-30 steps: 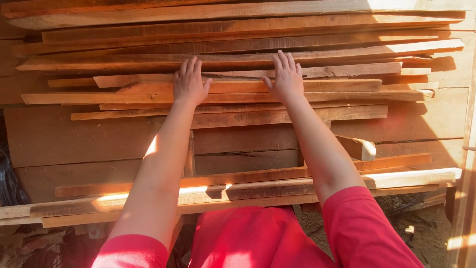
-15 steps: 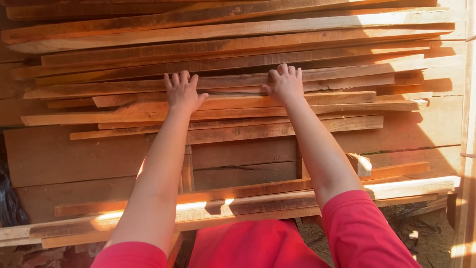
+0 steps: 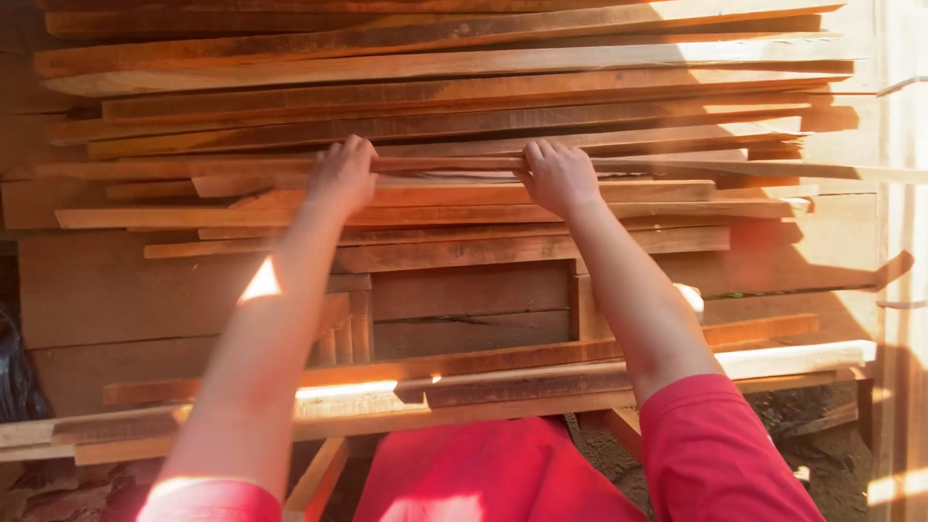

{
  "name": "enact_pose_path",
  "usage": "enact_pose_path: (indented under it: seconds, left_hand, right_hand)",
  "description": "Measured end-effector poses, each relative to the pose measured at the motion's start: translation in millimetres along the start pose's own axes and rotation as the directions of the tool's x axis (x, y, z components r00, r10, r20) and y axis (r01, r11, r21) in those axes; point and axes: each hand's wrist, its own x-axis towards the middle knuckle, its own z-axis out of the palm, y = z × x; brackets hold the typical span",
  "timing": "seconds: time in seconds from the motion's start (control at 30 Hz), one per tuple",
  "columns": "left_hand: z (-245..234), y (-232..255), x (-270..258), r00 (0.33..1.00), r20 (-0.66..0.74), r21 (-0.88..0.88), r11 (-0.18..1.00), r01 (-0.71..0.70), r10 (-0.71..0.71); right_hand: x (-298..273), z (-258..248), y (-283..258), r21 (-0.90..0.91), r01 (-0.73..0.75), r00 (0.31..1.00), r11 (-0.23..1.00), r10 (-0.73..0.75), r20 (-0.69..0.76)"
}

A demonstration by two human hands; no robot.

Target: Sorting and organizing wooden planks in a lumber stack.

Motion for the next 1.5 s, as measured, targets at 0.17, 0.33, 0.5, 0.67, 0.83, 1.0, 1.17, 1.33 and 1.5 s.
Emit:
enact_pose_path:
  seconds: [0.17, 0.33, 0.5, 0.67, 0.83, 1.0, 1.17, 1.33, 1.5]
  left_hand:
    - [-129, 44, -72, 0.983, 0.181, -0.1, 0.995, -0.009, 0.027]
    - [-203, 86, -155, 0.97, 0.239, -0.242, 0.97, 0.01, 0.05]
    - [-238, 124, -238, 0.955, 0.296, -0.256, 0.962, 0.097, -0.017]
    - [-183, 125, -270, 0.962, 0.218, -0.16, 0.978, -0.132, 0.165]
    - [-138, 137, -283, 0.931, 0.248, -0.233, 0.949, -0.213, 0.269]
    - [-117, 136, -282, 0.93, 0.253, -0.352, 0.921, -0.169, 0.268]
    - [-95, 129, -282, 0.921, 0.304, -0.338, 0.932, -0.134, 0.243]
    - [-51, 117, -259, 0.915, 0.336, -0.304, 0.945, -0.121, 0.225]
    - [-3, 119, -229, 0.865, 0.483, -0.217, 0.976, -0.029, 0.133]
  right_hand:
    - [16, -124, 8, 0.255, -0.084, 0.908, 0.963, -0.031, 0.417]
    - [-5, -219, 8, 0.36, -0.105, 0.873, 0.927, -0.088, 0.481]
    - [-39, -312, -16, 0.43, -0.122, 0.822, 0.895, -0.152, 0.549]
    - [-73, -332, -42, 0.499, -0.197, 0.738, 0.844, -0.208, 0.642]
    - [-97, -319, -56, 0.522, -0.223, 0.699, 0.824, -0.238, 0.674]
    - [-100, -299, -61, 0.518, -0.26, 0.677, 0.815, -0.229, 0.7]
    - [-112, -275, -78, 0.474, -0.26, 0.636, 0.841, -0.22, 0.74]
    - [-120, -219, -88, 0.495, -0.325, 0.616, 0.805, -0.217, 0.757]
    - [-131, -129, -99, 0.441, -0.465, 0.443, 0.767, -0.23, 0.867]
